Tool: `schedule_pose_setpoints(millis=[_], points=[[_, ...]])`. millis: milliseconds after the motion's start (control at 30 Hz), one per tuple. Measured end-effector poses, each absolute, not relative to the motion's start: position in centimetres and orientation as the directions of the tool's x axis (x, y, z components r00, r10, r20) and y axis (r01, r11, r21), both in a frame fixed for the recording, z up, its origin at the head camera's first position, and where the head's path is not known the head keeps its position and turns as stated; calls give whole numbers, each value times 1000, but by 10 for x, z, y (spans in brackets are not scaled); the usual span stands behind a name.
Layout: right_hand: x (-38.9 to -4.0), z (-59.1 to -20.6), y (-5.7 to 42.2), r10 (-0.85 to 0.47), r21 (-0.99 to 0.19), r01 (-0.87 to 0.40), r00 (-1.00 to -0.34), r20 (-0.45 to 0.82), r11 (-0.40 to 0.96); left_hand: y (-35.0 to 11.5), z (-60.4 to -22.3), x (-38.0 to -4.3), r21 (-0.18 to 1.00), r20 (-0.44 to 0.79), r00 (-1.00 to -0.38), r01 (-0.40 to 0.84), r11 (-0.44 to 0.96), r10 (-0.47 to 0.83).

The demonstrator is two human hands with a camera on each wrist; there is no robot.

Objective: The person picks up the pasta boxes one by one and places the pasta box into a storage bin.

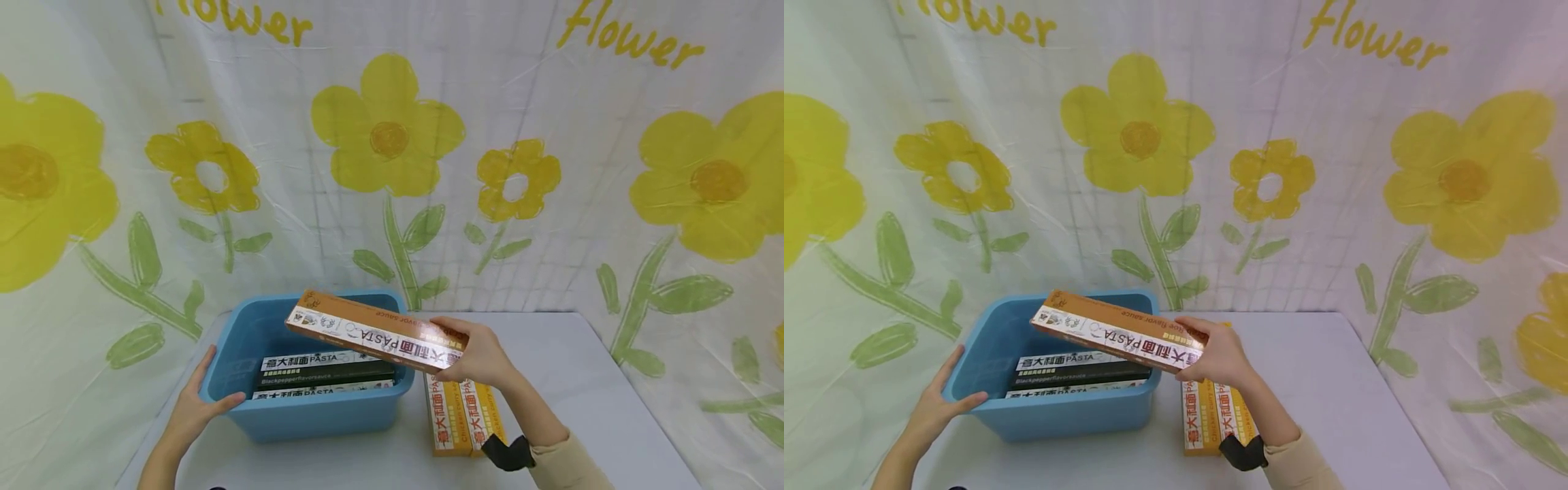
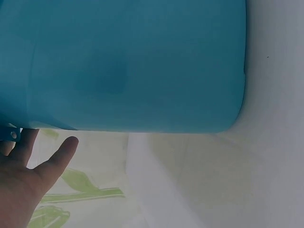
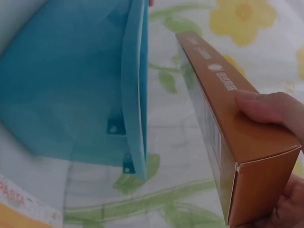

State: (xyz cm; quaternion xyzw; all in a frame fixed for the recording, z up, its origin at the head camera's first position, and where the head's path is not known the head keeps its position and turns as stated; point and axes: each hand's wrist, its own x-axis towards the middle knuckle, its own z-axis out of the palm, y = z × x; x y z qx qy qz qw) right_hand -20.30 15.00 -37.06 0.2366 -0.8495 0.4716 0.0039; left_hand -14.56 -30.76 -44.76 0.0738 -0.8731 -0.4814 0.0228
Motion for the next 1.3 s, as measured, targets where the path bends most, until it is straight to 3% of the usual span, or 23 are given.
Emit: schedule_pose_setpoints(millis=[433,900,1300], points=[[-236,-363,104,-636,-741,-484,-765,99,467,-308,-446,-147,846,-52,-989,-118,520,-140],[-251,-382,29,-675,-631,-510,-737,-29,584,-307,-450,-145,855,-9,-990,-79,512,-137],[-255,-391,7,-665,-563,-517,-743,-78,644,-308,-450,-145,849,-15,-990,-87,521,-141]])
